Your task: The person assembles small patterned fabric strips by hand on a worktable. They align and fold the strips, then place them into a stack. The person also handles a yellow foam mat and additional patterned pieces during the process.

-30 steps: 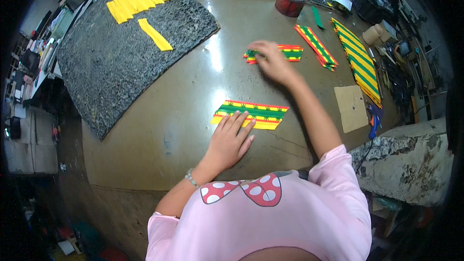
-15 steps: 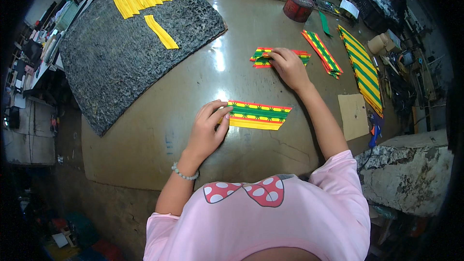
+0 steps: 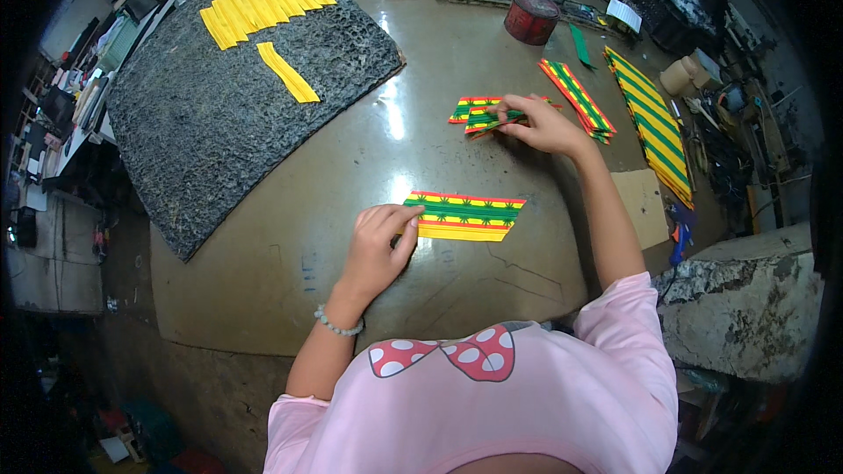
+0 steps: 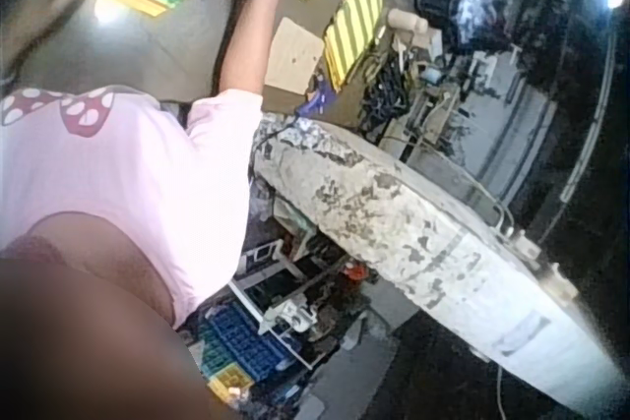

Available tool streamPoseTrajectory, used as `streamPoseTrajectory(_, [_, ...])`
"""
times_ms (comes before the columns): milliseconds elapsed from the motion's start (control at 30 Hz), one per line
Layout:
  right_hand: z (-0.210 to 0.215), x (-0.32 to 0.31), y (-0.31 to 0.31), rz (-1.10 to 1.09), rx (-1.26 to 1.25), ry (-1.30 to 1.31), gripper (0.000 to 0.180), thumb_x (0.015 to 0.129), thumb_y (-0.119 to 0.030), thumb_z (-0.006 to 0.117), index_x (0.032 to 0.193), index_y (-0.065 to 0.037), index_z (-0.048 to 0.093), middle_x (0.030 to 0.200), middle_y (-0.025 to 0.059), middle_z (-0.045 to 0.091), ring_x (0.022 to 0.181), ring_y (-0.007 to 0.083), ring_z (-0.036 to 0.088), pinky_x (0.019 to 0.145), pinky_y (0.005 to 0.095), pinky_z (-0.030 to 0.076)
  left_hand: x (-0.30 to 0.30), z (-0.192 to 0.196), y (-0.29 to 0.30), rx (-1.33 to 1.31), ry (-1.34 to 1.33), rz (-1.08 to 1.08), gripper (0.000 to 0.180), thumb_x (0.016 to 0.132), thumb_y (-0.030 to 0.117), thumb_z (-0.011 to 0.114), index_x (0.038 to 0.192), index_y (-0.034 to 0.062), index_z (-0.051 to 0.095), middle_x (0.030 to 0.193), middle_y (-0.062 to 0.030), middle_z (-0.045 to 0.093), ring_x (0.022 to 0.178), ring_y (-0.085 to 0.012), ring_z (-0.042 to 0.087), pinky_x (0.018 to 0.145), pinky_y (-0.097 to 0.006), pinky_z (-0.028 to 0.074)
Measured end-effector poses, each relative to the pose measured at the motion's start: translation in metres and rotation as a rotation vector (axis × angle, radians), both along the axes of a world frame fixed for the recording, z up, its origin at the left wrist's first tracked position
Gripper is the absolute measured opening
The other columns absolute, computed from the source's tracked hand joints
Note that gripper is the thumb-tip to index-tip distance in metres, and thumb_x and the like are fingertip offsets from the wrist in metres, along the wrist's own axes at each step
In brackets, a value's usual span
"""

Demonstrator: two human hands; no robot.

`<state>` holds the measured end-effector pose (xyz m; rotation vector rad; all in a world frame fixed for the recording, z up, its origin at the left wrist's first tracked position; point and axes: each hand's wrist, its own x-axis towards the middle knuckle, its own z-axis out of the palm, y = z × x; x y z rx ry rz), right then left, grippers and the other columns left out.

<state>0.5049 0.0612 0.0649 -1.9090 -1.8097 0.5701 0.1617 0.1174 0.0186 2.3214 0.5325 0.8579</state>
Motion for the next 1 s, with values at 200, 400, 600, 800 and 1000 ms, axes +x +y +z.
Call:
streamPoseTrajectory(200, [0.018, 0.005, -0.061, -0.266, 0.3, 0.491, 0.015, 0.092, -0.011, 0.068, 0.1, -0.008, 0.056, 0.12, 0.0099, 0.067, 0.106, 0.0194, 0.064, 0.088, 0.0297, 0.05, -0.008, 0.004, 0.004, 0.044, 0.147, 0.063, 0.022, 0.085, 0.011, 0.069, 0.107, 0.0052, 0.07, 0.099, -0.0083, 0.064, 0.091, -0.0256, 0.059, 0.087, -0.038, 0.045])
streamPoseTrajectory(400, [0.026, -0.027, -0.108, -0.397, 0.855, 0.92, 0.014, 0.099, -0.008, 0.058, 0.112, -0.004, 0.055, 0.106, 0.0112, 0.068, 0.09, 0.014, 0.065, 0.076, 0.0251, 0.052, -0.006, 0.003, 0.003, -0.002, 0.105, 0.052, 0.024, 0.084, 0.006, 0.069, 0.108, 0.0031, 0.069, 0.101, -0.0102, 0.062, 0.093, -0.028, 0.059, 0.084, -0.038, 0.048])
streamPoseTrajectory(600, [0.012, -0.115, -0.102, -0.396, -0.079, 0.769, 0.021, 0.095, -0.021, 0.069, 0.102, -0.001, 0.066, 0.087, 0.0025, 0.067, 0.08, 0.0065, 0.061, 0.071, 0.0236, 0.05, -0.022, 0.011, 0.017, -0.341, 0.212, 0.028, 0.022, 0.086, 0.004, 0.067, 0.107, 0.0015, 0.068, 0.097, -0.0119, 0.06, 0.083, -0.0265, 0.06, 0.076, -0.035, 0.05])
streamPoseTrajectory(800, [-0.011, -0.174, -0.047, -0.076, -0.25, 0.446, 0.029, 0.091, -0.027, 0.07, 0.093, 0.001, 0.066, 0.08, 0.0118, 0.065, 0.072, 0.0188, 0.061, 0.066, 0.033, 0.048, -0.033, 0.02, 0.026, -0.381, 0.269, 0.034, 0.018, 0.088, 0.007, 0.066, 0.105, 0.0019, 0.069, 0.095, -0.0112, 0.058, 0.083, -0.0245, 0.059, 0.075, -0.035, 0.049])
streamPoseTrajectory(1000, [-0.028, -0.196, -0.012, -0.098, -0.261, 0.366, 0.027, 0.092, -0.025, 0.069, 0.089, 0.001, 0.067, 0.069, 0.0048, 0.061, 0.063, 0.0101, 0.052, 0.059, 0.0299, 0.044, -0.038, 0.02, 0.029, -0.453, 0.299, 0.036, 0.015, 0.09, 0.01, 0.065, 0.102, 0.001, 0.069, 0.1, -0.0115, 0.059, 0.088, -0.0263, 0.06, 0.079, -0.036, 0.049])
